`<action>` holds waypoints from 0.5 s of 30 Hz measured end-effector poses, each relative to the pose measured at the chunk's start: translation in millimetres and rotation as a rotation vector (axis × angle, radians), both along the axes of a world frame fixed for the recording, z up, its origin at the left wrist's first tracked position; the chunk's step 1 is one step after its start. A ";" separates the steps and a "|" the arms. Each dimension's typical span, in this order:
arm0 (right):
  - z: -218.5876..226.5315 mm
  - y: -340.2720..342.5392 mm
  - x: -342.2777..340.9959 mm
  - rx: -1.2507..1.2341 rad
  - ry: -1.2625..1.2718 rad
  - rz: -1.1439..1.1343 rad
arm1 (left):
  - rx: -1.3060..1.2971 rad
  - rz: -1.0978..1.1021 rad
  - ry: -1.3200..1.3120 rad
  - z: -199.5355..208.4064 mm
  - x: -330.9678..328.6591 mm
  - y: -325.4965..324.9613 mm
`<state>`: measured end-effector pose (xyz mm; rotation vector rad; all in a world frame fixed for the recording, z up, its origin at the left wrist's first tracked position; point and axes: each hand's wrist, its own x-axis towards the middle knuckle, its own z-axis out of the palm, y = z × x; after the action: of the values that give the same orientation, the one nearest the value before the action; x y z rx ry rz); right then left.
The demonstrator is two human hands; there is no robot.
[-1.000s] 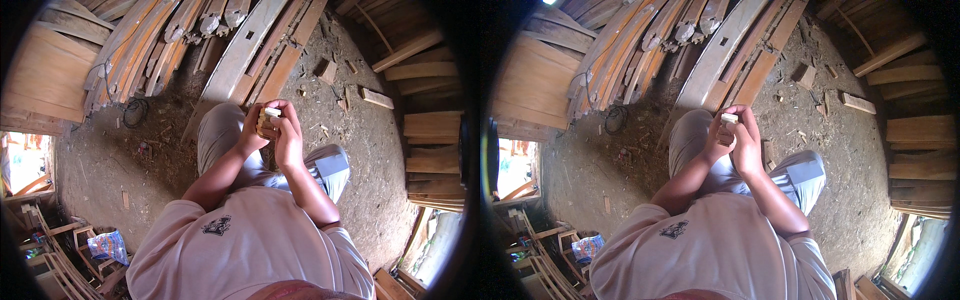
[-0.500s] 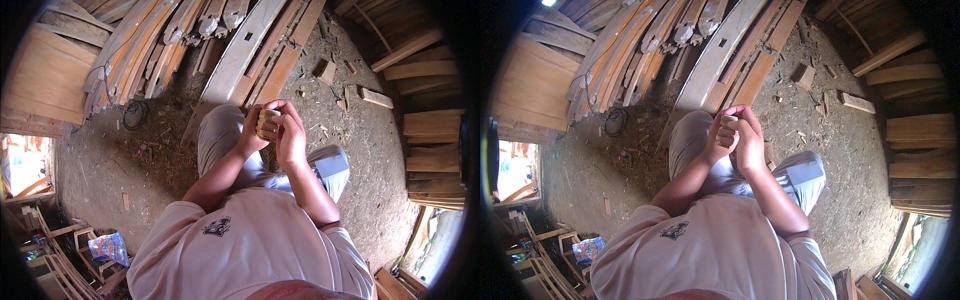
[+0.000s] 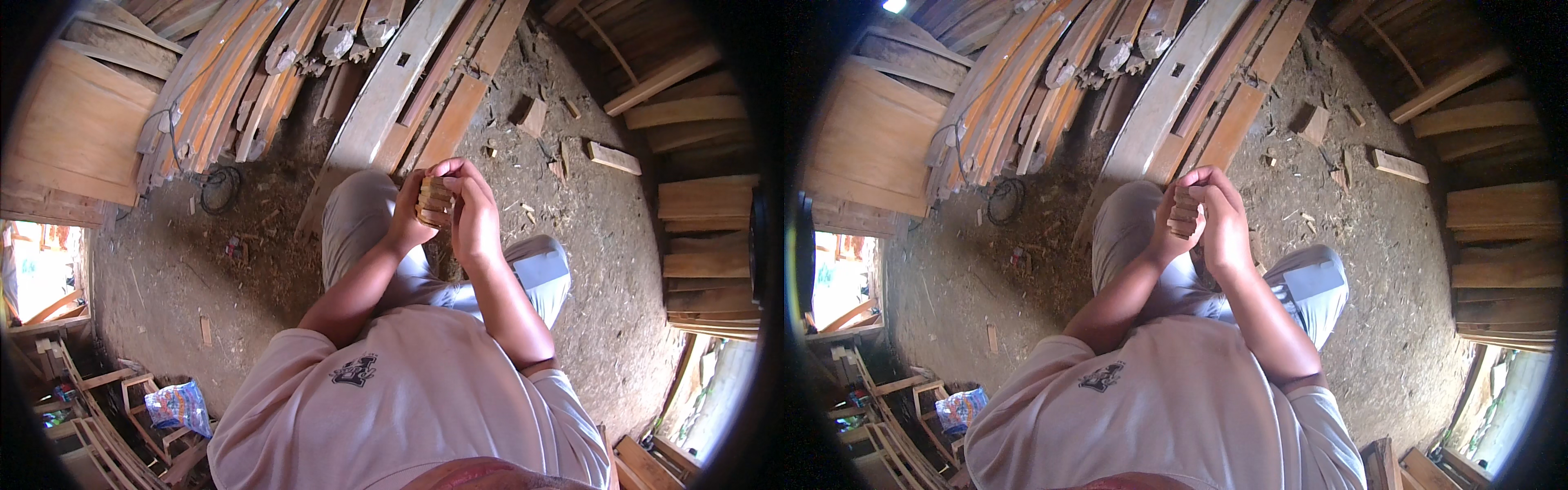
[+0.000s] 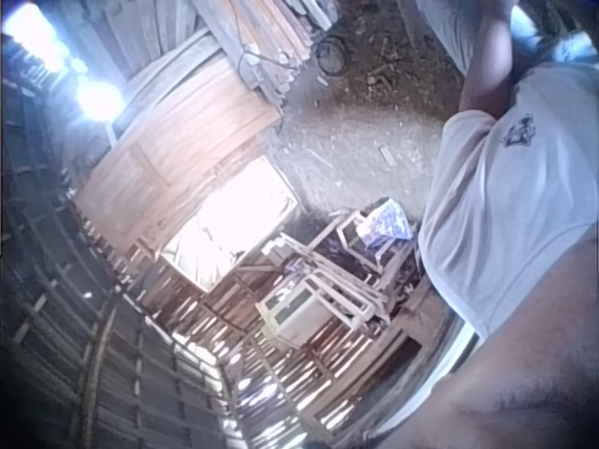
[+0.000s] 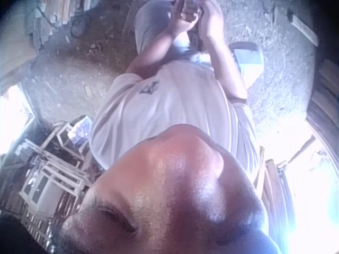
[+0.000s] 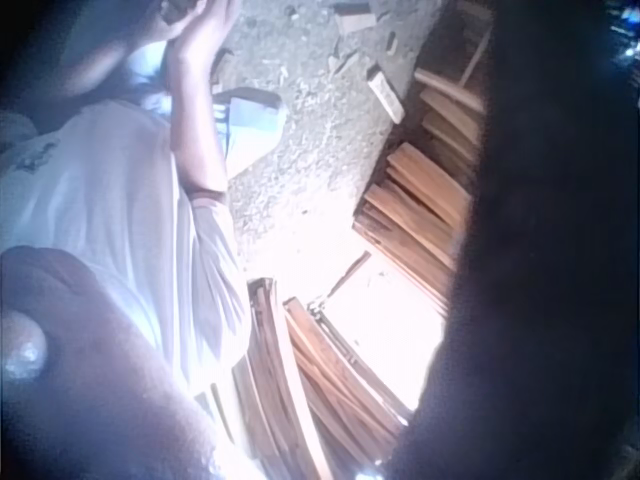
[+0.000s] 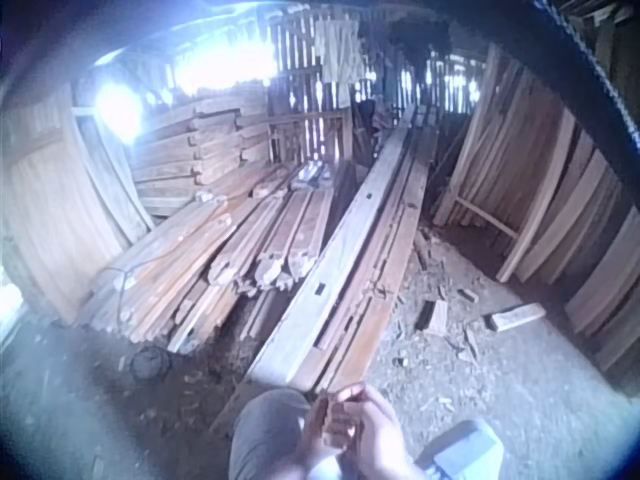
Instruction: The person picks up small wooden slats from a pile on the floor, stacks them into a neat bundle, and places the bundle onto a wooden frame structure. The person then adjusts the position of the wooden frame.
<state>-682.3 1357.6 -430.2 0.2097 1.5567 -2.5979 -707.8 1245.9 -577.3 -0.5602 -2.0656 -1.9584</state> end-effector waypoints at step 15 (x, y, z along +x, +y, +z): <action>-44.1 30.2 21.3 0.934 0.575 0.018 | -0.004 0.006 -0.044 6.0 -2.4 -1.9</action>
<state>-661.1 1387.8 -474.3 -0.5297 2.8277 -1.7704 -710.2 1244.1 -571.3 -0.5159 -2.0955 -1.9804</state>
